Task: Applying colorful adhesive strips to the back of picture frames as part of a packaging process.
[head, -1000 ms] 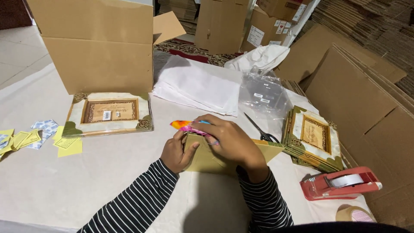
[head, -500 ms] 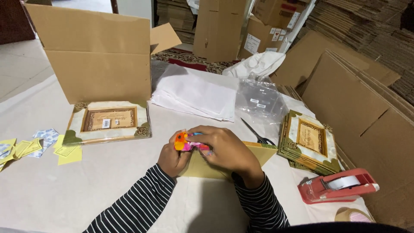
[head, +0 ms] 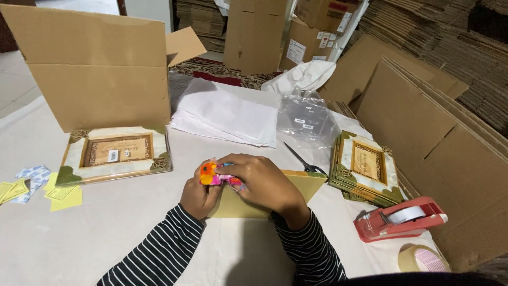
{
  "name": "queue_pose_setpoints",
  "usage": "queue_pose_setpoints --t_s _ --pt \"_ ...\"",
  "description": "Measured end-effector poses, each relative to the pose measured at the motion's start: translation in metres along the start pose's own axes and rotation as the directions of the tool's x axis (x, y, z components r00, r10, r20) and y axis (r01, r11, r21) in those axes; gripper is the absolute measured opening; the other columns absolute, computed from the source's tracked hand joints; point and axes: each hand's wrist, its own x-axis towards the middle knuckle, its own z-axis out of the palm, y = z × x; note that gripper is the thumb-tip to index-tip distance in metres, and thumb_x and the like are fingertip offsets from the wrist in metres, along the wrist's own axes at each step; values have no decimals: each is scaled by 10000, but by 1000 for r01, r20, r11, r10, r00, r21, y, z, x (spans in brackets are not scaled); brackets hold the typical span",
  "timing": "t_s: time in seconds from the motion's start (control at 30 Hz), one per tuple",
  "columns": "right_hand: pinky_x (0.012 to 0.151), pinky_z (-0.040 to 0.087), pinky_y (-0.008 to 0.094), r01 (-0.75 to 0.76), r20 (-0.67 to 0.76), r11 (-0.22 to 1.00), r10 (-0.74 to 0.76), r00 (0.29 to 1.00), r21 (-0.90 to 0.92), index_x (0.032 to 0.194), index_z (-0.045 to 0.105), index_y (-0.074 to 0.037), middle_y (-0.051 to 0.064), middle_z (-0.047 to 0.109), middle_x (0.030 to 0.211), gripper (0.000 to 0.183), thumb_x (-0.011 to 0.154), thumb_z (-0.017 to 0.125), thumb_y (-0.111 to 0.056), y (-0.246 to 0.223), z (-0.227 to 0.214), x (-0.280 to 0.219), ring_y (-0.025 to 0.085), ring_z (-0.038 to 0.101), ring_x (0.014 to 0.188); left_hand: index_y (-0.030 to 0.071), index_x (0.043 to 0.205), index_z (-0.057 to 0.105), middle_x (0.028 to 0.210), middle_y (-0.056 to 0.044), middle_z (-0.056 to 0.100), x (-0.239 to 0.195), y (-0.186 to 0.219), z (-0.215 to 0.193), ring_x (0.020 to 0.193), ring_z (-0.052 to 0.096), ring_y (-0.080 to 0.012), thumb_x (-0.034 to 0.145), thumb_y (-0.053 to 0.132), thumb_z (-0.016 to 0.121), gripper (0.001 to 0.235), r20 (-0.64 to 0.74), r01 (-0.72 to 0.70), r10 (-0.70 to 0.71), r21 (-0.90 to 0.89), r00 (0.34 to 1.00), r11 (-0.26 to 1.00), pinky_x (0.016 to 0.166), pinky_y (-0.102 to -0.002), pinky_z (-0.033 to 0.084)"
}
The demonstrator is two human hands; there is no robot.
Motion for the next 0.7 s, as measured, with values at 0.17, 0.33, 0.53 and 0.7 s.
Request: queue_pose_setpoints --t_s 0.17,0.33,0.53,0.7 --pt "953 569 473 5 -13 1000 -6 1000 -15 1145 738 -17 197 731 1180 356 803 695 72 -2 -2 0 385 693 1120 -22 1402 398 1047 -216 741 -5 -4 3 894 741 -428 931 239 606 578 -26 -1 1 -5 1000 1000 845 -535 596" --pt "922 569 517 19 -43 1000 -20 999 -21 1141 728 -13 200 721 1189 347 801 696 47 3 4 -5 416 684 1122 -31 1410 393 1098 -233 726 -12 -16 9 925 728 -447 914 235 626 609 -23 18 -18 5 1000 1000 866 -558 583" --pt "924 575 474 1 -9 999 -2 1000 -33 1146 736 -25 190 723 1203 361 797 706 63 1 -1 -6 386 693 1122 -31 1402 391 1122 -218 722 -5 -4 5 932 737 -426 925 223 624 588 -23 16 -16 1 1000 1000 894 -528 587" --pt "902 588 452 -13 -4 1000 13 1000 8 1129 745 -28 187 733 1189 350 802 694 86 -3 -8 -5 374 709 1094 -18 1415 377 1147 -218 716 -10 -12 9 937 735 -421 939 268 599 598 -11 12 -12 4 1000 1000 889 -531 587"
